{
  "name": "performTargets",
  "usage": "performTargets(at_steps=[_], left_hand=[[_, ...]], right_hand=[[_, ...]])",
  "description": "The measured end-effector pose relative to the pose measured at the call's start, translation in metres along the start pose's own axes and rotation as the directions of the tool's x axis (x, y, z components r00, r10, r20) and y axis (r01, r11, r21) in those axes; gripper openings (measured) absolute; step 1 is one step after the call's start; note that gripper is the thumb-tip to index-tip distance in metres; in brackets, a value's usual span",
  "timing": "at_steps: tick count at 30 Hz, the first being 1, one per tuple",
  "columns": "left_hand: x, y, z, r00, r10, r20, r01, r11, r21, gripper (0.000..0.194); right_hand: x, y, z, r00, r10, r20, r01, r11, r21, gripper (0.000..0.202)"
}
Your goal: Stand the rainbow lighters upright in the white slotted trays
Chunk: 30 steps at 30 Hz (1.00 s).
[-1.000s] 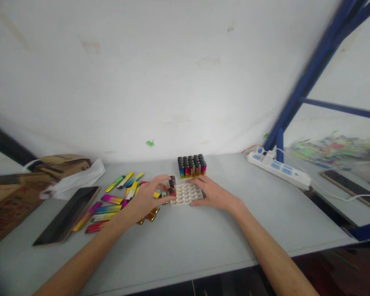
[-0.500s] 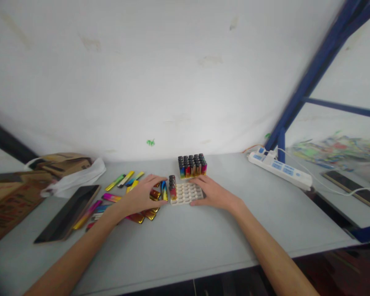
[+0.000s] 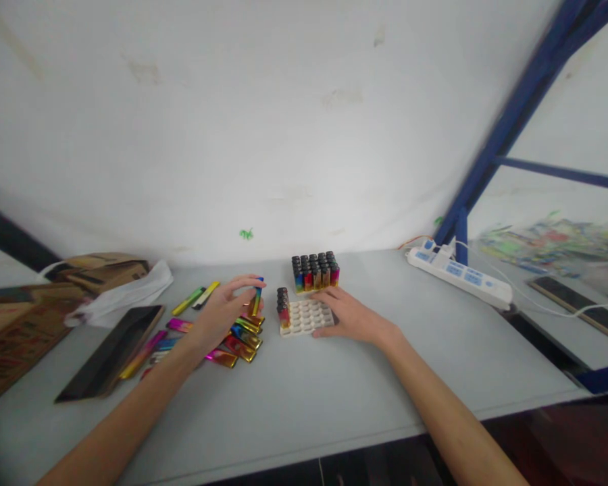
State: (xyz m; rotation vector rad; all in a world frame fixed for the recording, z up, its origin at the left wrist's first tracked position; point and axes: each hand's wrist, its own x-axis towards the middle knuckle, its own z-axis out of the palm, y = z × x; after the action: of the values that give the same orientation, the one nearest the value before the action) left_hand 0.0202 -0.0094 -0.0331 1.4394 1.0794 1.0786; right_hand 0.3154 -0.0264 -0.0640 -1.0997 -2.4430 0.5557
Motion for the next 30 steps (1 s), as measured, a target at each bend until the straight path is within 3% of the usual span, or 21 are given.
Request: performTargets(at_steps=[3, 5, 7, 8, 11, 13, 20, 24, 30], left_hand=[[-0.003, 0.006, 0.002, 0.999, -0.041, 0.009, 0.042, 0.997, -0.066, 0.054], [-0.003, 0.009, 0.001, 0.998, -0.054, -0.036, 0.049, 0.990, -0.129, 0.078], [-0.001, 0.008, 0.000, 0.995, -0.072, -0.071, 0.059, 0.985, -0.163, 0.090], [0.000, 0.007, -0.001, 0.994, -0.080, -0.070, 0.068, 0.986, -0.154, 0.085], [0.000, 0.004, 0.001, 0.998, -0.062, -0.011, 0.061, 0.993, -0.098, 0.042], [-0.002, 0.005, 0.004, 0.998, -0.041, 0.044, 0.046, 0.989, -0.138, 0.030], [-0.011, 0.016, 0.011, 0.973, -0.166, 0.161, 0.209, 0.929, -0.305, 0.028], [-0.007, 0.015, 0.009, 0.935, -0.250, 0.252, 0.336, 0.854, -0.398, 0.045], [-0.004, 0.008, 0.012, 0.955, -0.251, 0.156, 0.291, 0.891, -0.350, 0.042]], right_hand=[[0.000, -0.001, 0.000, 1.000, 0.002, -0.002, -0.002, 1.000, 0.001, 0.073], [0.000, -0.002, -0.001, 1.000, 0.003, -0.005, -0.003, 1.000, 0.005, 0.073], [0.000, -0.002, -0.001, 1.000, 0.003, -0.010, -0.003, 1.000, 0.004, 0.072], [0.000, -0.001, -0.001, 1.000, 0.002, -0.010, -0.002, 1.000, 0.003, 0.073], [0.000, -0.001, 0.000, 1.000, 0.001, -0.003, -0.001, 1.000, -0.003, 0.073], [0.001, 0.000, 0.000, 1.000, 0.002, 0.003, -0.002, 1.000, -0.002, 0.073], [0.000, 0.000, 0.000, 1.000, 0.021, 0.012, -0.021, 1.000, 0.017, 0.074], [0.000, 0.000, 0.000, 1.000, 0.017, 0.006, -0.017, 1.000, 0.020, 0.073], [0.000, 0.002, 0.001, 1.000, 0.007, 0.009, -0.008, 1.000, 0.007, 0.073]])
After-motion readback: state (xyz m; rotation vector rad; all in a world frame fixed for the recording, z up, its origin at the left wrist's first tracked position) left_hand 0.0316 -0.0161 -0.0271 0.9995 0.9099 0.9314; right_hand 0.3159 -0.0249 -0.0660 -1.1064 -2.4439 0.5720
